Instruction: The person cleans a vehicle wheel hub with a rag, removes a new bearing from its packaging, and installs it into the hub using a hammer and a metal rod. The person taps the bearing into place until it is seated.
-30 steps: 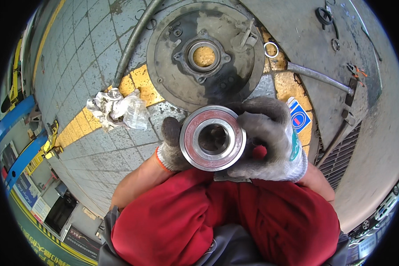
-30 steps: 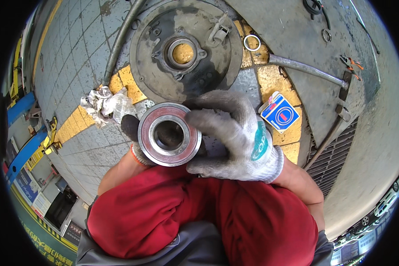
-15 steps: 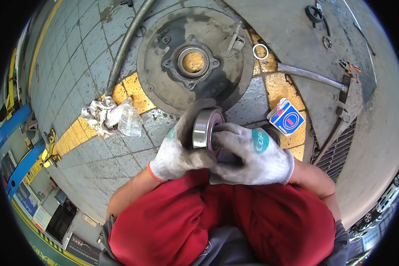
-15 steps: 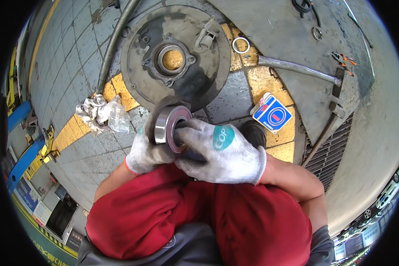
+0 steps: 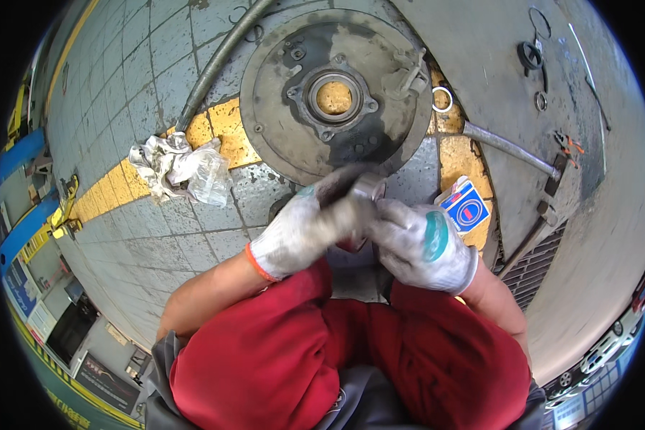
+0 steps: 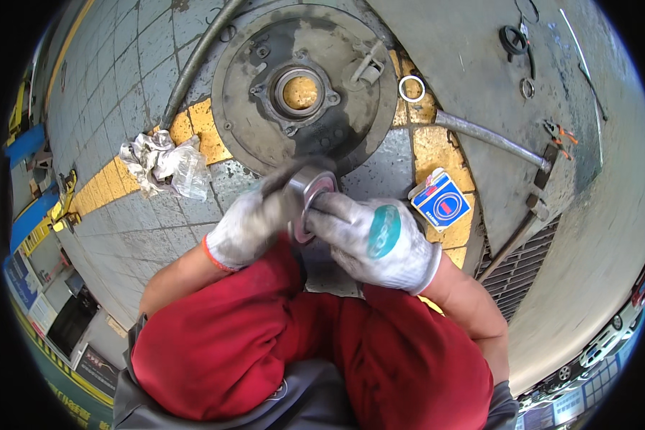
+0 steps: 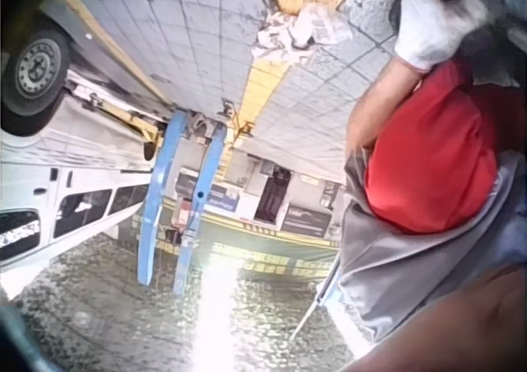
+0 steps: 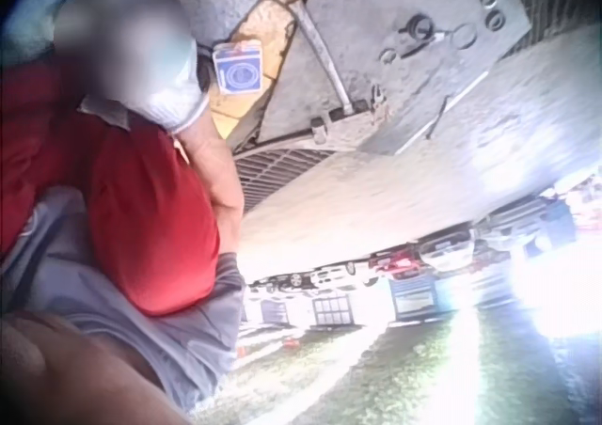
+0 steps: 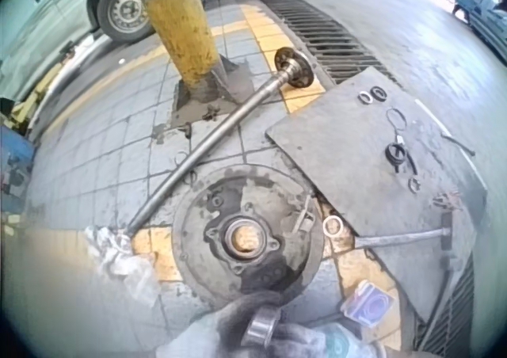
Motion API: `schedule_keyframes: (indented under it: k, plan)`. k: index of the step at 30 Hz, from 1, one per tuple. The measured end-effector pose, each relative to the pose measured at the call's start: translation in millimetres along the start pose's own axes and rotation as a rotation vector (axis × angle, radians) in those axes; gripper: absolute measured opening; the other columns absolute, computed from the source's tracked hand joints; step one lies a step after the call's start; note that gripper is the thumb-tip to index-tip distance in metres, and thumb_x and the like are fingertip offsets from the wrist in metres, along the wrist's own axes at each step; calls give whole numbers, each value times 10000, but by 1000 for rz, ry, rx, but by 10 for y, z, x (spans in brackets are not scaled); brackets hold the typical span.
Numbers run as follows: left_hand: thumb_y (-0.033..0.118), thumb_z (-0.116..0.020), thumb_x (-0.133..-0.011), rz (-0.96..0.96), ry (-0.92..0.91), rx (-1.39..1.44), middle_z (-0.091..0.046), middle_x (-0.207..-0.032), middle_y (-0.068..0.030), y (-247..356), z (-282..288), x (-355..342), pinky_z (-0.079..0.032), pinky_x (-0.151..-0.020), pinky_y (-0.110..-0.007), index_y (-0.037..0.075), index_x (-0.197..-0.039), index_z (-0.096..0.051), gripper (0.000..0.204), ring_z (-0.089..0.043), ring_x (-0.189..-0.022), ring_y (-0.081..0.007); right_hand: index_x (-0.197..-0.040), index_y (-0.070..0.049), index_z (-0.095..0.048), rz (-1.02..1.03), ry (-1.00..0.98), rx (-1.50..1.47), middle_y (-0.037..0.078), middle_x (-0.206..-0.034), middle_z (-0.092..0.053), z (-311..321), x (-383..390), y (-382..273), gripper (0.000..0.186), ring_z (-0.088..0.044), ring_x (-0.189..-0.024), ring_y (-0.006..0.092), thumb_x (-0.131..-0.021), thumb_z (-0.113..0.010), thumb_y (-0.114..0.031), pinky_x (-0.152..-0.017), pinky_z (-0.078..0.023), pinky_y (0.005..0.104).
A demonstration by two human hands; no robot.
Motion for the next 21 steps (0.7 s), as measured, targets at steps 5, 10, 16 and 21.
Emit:
schedule_keyframes:
  k: [5,10,16,21]
  plan:
    - [486,-646,-1114,325,94,392,-731,-1193,-59,-439,78,26,-568,-930,-336,46,-1502,-615,588,-699,-1073,-168,-1233,-130,-742,59,-12,146,131,-1321,-686,-68,-120,-27,436,-751,-970,361,-807,-737,-35,-724,-612,471]
    - [270,-973,-779,-382,65,-541,-624,-1407,-187,306,143,50,-510,-1151,-436,19,-1581,-492,967,-642,-1324,-326,-1682,-9,-433,-425,-129,-1278,162,-1643,-547,-445,97,332,739,-524,-1503,242,-976,-648,12,-1206,-446,397]
    - [274,-936,-851,-196,-63,-162,-591,-1521,-121,106,362,-81,-449,-1203,-400,35,-1661,-418,991,-531,-1453,-220,-1534,-4,-558,-134,67,-269,211,-1390,-674,36,-281,147,782,-687,-1255,363,-855,-929,-117,-1042,-568,469]
    - [372,-859,-976,-153,-108,268,-517,-1619,-118,-31,435,-148,-383,-1265,-397,38,-1728,-310,990,-488,-1508,-224,-1474,-11,-566,-66,309,150,248,-1423,-627,270,-517,-18,971,-646,-1264,462,-668,-1036,-281,-1044,-548,546]
Point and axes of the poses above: each hand's wrist, its own x-axis away from the middle knuckle, its own z-axis out of the back of the hand, y = z × x, the point moved 9 cm from there along -x, towards the middle knuckle
